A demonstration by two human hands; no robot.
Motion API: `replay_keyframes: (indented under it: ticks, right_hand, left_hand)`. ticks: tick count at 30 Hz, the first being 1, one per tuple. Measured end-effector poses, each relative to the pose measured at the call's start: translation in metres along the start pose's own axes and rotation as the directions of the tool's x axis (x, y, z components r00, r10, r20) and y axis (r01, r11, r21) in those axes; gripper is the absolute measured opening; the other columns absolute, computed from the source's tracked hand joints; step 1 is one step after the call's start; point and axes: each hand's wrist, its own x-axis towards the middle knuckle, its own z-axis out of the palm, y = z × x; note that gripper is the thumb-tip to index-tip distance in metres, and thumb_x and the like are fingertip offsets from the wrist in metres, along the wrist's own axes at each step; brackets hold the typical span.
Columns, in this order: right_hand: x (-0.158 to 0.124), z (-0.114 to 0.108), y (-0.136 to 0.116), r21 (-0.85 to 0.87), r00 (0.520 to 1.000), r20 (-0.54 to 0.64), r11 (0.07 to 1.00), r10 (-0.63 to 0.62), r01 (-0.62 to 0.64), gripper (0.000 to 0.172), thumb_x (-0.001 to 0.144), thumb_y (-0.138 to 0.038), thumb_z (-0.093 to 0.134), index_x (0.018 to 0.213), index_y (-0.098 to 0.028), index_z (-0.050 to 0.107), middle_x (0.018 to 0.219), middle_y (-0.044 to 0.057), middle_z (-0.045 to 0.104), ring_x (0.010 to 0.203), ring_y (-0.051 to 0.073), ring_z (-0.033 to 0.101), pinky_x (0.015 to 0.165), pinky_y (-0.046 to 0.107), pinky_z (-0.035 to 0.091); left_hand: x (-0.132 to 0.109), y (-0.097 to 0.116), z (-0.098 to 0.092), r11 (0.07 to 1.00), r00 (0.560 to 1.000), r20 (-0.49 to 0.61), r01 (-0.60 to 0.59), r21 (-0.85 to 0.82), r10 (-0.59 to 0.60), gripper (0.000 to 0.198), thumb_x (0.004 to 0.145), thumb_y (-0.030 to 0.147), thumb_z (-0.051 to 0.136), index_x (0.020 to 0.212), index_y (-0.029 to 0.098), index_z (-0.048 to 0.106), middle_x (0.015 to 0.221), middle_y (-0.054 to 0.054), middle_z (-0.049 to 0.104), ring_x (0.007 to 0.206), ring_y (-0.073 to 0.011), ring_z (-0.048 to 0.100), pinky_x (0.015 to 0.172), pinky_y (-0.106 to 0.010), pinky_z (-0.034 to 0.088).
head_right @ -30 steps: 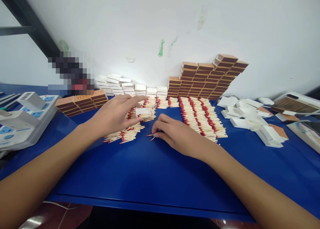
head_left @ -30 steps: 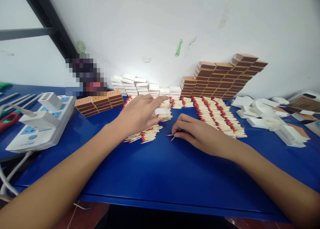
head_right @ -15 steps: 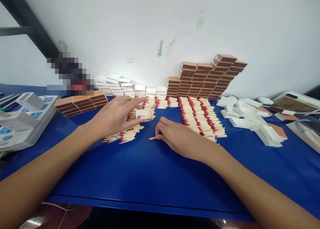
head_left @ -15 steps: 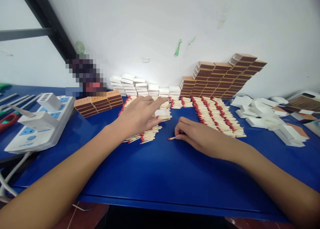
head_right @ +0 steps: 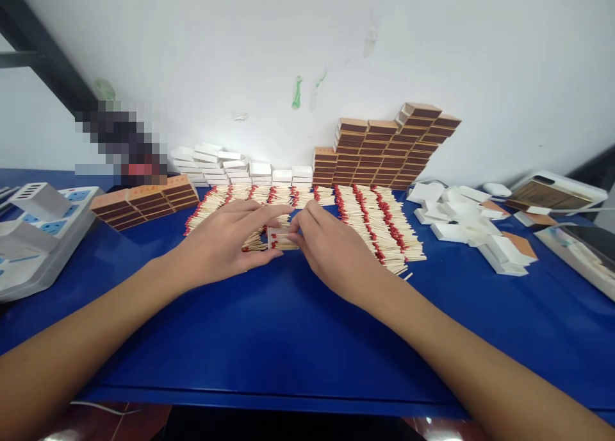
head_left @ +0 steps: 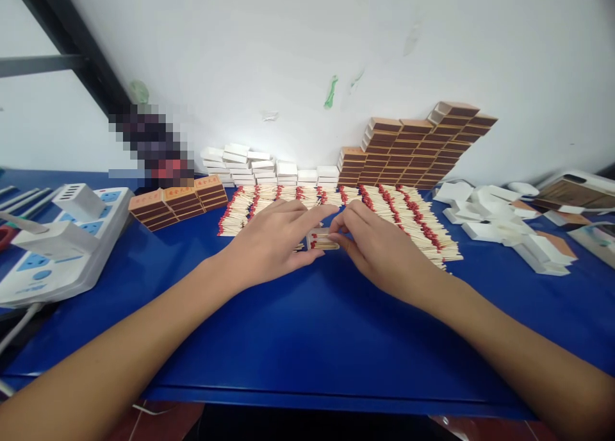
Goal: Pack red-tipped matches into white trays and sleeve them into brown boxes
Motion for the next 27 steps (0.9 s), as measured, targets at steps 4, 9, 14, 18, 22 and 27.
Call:
replay_keyframes:
  ticks: [4,9,14,18,22,27]
  right_hand:
    - [-0.001,-0.003,0.001,0.001,0.999,0.019,1.0,-0.026,0.026,0.01,0.109,-0.025,0.046,0.105,-0.022,0.055,0.108,0.01,0.061,0.094,0.026,0.063,0.078,0.04,0.05]
    - [-0.003,-0.011,0.01,0.057,0.998,0.054,0.998,-0.031,0.028,0.008,0.107,-0.029,0.052,0.107,-0.023,0.057,0.109,0.009,0.059,0.093,0.024,0.062,0.078,0.039,0.05]
    - [-0.005,-0.01,0.016,0.059,0.996,0.078,0.998,-0.037,0.032,0.013,0.108,-0.031,0.049,0.102,-0.023,0.058,0.104,0.008,0.059,0.084,0.022,0.059,0.071,0.037,0.047]
    - [-0.005,-0.008,0.015,0.071,0.993,0.102,0.996,-0.06,0.053,0.012,0.108,-0.027,0.048,0.102,-0.022,0.057,0.106,0.008,0.058,0.082,0.02,0.06,0.072,0.037,0.048]
    - [-0.005,-0.008,0.012,0.08,0.99,0.114,0.994,-0.078,0.069,0.011,0.107,-0.024,0.048,0.103,-0.021,0.059,0.105,0.007,0.057,0.08,0.02,0.06,0.072,0.036,0.048]
    - [-0.004,-0.011,0.01,0.136,0.992,0.094,0.988,-0.083,0.07,0.009,0.106,-0.023,0.053,0.101,-0.022,0.061,0.104,0.007,0.058,0.08,0.019,0.059,0.071,0.034,0.047]
  left_hand:
    - [0.001,0.002,0.0,1.0,1.0,0.017,0.01,-0.012,-0.009,0.053,0.099,0.035,0.07,0.146,0.021,0.05,0.111,-0.009,0.074,0.104,-0.0256,0.068,0.089,-0.038,0.052]
    - [-0.001,-0.003,0.001,0.997,0.999,0.013,0.04,-0.073,-0.039,0.053,0.1,0.034,0.069,0.148,0.023,0.049,0.116,-0.008,0.076,0.11,-0.0253,0.069,0.097,-0.04,0.052]
    - [-0.002,-0.003,0.002,0.993,0.998,0.022,0.054,-0.101,-0.052,0.057,0.101,0.036,0.068,0.151,0.022,0.047,0.12,-0.01,0.076,0.113,-0.0262,0.069,0.098,-0.042,0.053]
    - [-0.001,-0.002,0.002,0.993,0.999,0.02,0.048,-0.109,-0.046,0.053,0.1,0.034,0.068,0.148,0.022,0.05,0.119,-0.008,0.078,0.113,-0.0263,0.07,0.097,-0.041,0.053]
    - [-0.001,0.0,0.002,0.99,0.997,0.05,0.067,-0.12,-0.062,0.056,0.097,0.035,0.072,0.148,0.022,0.051,0.118,-0.009,0.078,0.114,-0.0272,0.07,0.097,-0.041,0.053]
    - [0.0,0.0,0.002,0.988,0.998,0.036,0.064,-0.141,-0.059,0.055,0.099,0.037,0.071,0.148,0.022,0.051,0.121,-0.008,0.078,0.116,-0.0268,0.071,0.099,-0.041,0.053]
